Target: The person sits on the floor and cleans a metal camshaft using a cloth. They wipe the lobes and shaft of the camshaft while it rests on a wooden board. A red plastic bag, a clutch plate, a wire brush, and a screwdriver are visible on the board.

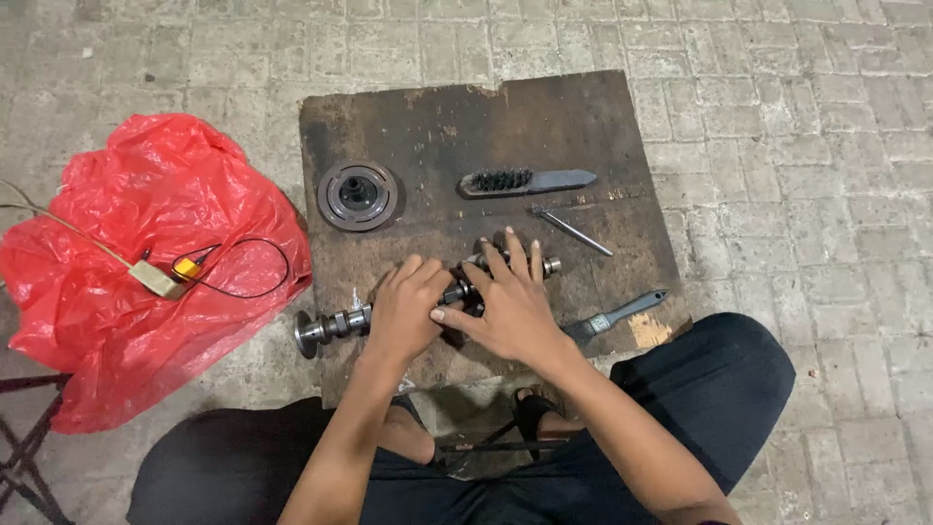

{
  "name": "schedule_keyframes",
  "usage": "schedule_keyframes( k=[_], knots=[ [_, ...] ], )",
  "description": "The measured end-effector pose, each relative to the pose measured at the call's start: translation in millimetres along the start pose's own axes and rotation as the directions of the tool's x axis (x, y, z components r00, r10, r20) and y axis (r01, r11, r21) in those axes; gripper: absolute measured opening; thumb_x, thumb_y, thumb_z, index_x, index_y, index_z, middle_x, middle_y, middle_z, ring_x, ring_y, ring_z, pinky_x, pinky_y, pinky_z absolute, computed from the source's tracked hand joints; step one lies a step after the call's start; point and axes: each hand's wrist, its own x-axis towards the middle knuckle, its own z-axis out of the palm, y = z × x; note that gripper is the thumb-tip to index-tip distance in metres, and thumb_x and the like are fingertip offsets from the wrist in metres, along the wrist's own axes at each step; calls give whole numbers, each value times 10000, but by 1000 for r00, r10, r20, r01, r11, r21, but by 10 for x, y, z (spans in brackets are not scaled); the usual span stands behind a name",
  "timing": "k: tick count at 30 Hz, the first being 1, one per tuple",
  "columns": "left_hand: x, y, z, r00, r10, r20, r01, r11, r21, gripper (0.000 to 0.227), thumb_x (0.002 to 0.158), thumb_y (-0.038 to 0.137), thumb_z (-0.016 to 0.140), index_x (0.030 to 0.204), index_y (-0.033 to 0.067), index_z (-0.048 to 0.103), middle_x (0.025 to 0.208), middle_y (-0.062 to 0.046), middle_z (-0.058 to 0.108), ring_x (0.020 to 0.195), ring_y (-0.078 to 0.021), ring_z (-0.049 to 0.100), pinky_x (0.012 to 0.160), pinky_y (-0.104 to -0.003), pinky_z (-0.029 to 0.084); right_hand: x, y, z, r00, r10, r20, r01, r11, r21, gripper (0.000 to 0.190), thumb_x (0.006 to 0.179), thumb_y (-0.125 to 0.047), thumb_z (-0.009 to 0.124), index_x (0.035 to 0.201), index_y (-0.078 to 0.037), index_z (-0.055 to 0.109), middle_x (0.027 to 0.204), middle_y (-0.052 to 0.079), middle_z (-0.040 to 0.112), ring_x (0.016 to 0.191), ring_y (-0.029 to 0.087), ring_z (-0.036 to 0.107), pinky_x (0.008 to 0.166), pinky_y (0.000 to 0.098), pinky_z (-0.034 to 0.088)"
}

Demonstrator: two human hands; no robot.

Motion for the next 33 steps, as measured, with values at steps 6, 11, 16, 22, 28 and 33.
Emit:
schedule_keyframes(
  k=[6, 11, 16, 22, 28, 33],
  knots=[
    [-12, -95, 113, 999, -2, -36, 2, 1000, -3, 285, 744, 258, 846, 866, 91, 650, 791, -27, 504, 830, -252, 528, 664, -392, 476, -190, -176, -155, 999, -29, 37, 28, 999, 23, 914, 913, -667, 599, 1401, 104, 548, 1452, 412, 430, 1461, 647, 126, 1152, 730, 53],
    [-16, -10, 13, 999, 30, -17, -30, 999, 19, 236, 777, 181, 808, 915, 74, 649, 836, -39, 527, 832, -259, 515, 681, -383, 468, -80, -76, -87, 1000, -2, 26, 1, 999, 43, 894, 918, -666, 580, 1402, 86, 556, 1468, 395, 429, 1470, 635, 116, 1147, 741, 21],
    [-9, -48, 29, 1000, 11, 3, -12, 999, 31, 238, 778, 210, 802, 919, 93, 650, 817, -20, 509, 814, -253, 510, 688, -377, 471, -133, -159, -82, 999, -28, -41, 30, 999, 36, 876, 914, -639, 614, 1354, 118, 584, 1416, 421, 461, 1446, 646, 176, 1153, 720, 104],
    [-40, -60, 65, 1000, 19, -19, -19, 1000, 19, 288, 764, 272, 823, 866, 95, 620, 801, -32, 496, 830, -262, 531, 688, -402, 468, -121, -74, 22, 998, -46, -52, 45, 999, -16, 900, 898, -664, 617, 1354, 111, 583, 1416, 390, 484, 1445, 612, 234, 1162, 706, 127],
    [-38, -126, 154, 1000, 3, -25, -3, 1000, 15, 296, 763, 312, 816, 896, 119, 635, 799, -26, 496, 842, -259, 537, 693, -412, 479, -159, -149, 24, 998, -35, -59, 34, 999, -23, 955, 895, -682, 602, 1370, 144, 550, 1410, 414, 476, 1439, 618, 241, 1170, 694, 108],
    [13, 33, -22, 1000, 7, -24, -6, 1000, 31, 170, 860, 228, 716, 855, 106, 598, 792, -23, 477, 809, -263, 506, 690, -391, 454, -46, -66, -6, 999, 6, -44, -7, 1000, -5, 905, 879, -704, 591, 1335, 78, 615, 1420, 378, 506, 1452, 596, 255, 1177, 699, 46]
  ],
)
